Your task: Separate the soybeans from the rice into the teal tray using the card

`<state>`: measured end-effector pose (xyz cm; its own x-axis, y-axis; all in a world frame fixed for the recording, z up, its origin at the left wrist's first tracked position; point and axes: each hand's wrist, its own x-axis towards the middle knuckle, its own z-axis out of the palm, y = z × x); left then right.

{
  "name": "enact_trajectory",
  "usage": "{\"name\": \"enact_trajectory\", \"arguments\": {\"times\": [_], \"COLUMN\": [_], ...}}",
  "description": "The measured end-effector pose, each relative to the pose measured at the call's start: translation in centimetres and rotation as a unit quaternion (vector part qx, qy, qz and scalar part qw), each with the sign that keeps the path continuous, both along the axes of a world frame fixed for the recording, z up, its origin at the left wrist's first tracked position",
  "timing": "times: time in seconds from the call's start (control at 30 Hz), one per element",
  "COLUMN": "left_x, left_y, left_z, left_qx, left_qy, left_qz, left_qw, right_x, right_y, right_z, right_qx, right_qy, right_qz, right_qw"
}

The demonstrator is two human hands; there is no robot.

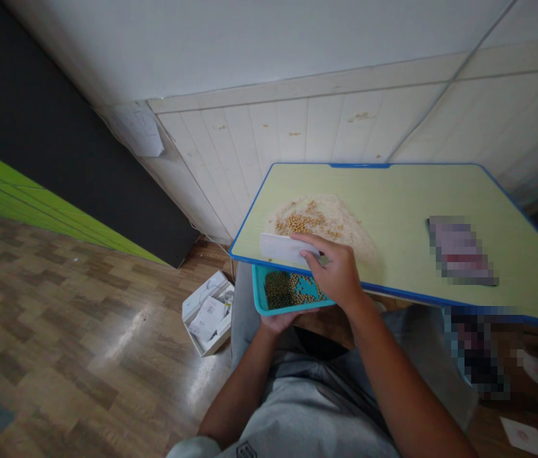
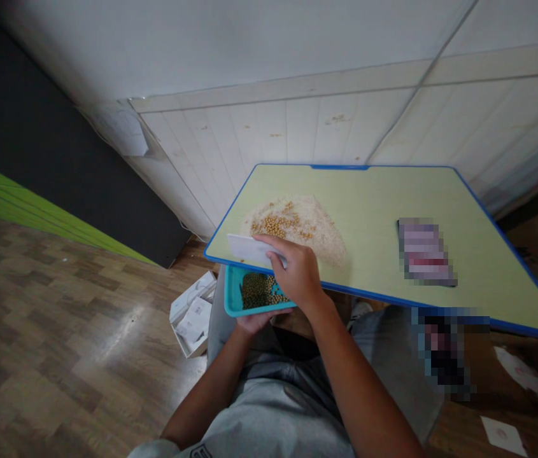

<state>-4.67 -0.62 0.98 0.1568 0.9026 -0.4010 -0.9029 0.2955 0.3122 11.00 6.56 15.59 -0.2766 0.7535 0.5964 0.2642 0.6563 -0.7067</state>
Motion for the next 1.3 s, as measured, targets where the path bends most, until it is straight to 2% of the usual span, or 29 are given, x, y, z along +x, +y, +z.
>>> {"name": "enact_trajectory", "arguments": {"times": [0.17, 0.33, 0.43, 0.53, 0.6, 0.73, 0.83, 0.9, 0.97, 1.17, 1.3], "left_x": [-0.1, -0.2, 0.0, 0.4, 0.6, 0.9, 1.1, 1.2, 1.3, 1.3, 1.1], "left_y": [0.0, 0.1, 0.1, -0.1, -0.2, -0.3, -0.1, 0.1, 0.1, 0.0, -0.1], "left_z": [-0.9, -1.3, -1.4, -2.5, -3.7, -5.3, -4.8, -4.1, -3.6, -4.5, -4.6], "left_qx": [0.006, 0.046, 0.052, 0.041, 0.025, 0.017, 0.026, 0.038, 0.042, 0.033, 0.045], "left_qy": [-0.018, -0.032, -0.047, -0.075, -0.071, -0.051, -0.056, -0.070, -0.076, -0.090, -0.096], "left_qz": [-0.018, -0.046, -0.060, -0.075, -0.051, -0.034, -0.051, -0.079, -0.081, -0.064, -0.090], "left_qw": [1.000, 0.997, 0.996, 0.994, 0.996, 0.998, 0.997, 0.994, 0.993, 0.993, 0.990], "right_x": [0.8, 2.4, 3.6, 4.8, 5.5, 6.0, 5.7, 5.4, 5.2, 6.2, 6.9], "right_y": [-0.1, -0.2, 0.3, 1.0, 1.2, 0.7, 0.0, -0.2, -0.2, 0.3, 0.5], "right_z": [0.0, 0.0, -0.5, -0.8, -0.8, -0.3, -0.1, -0.3, -0.6, -1.3, -1.4], "right_qx": [-0.006, 0.006, -0.011, -0.032, -0.042, -0.064, -0.075, -0.077, -0.079, -0.099, -0.101], "right_qy": [0.003, 0.019, 0.047, 0.128, 0.155, 0.101, 0.040, 0.025, 0.017, 0.014, 0.025], "right_qz": [-0.006, -0.067, -0.118, -0.181, -0.209, -0.172, -0.123, -0.104, -0.093, -0.122, -0.155], "right_qw": [1.000, 0.998, 0.992, 0.975, 0.965, 0.978, 0.989, 0.991, 0.992, 0.987, 0.982]}}
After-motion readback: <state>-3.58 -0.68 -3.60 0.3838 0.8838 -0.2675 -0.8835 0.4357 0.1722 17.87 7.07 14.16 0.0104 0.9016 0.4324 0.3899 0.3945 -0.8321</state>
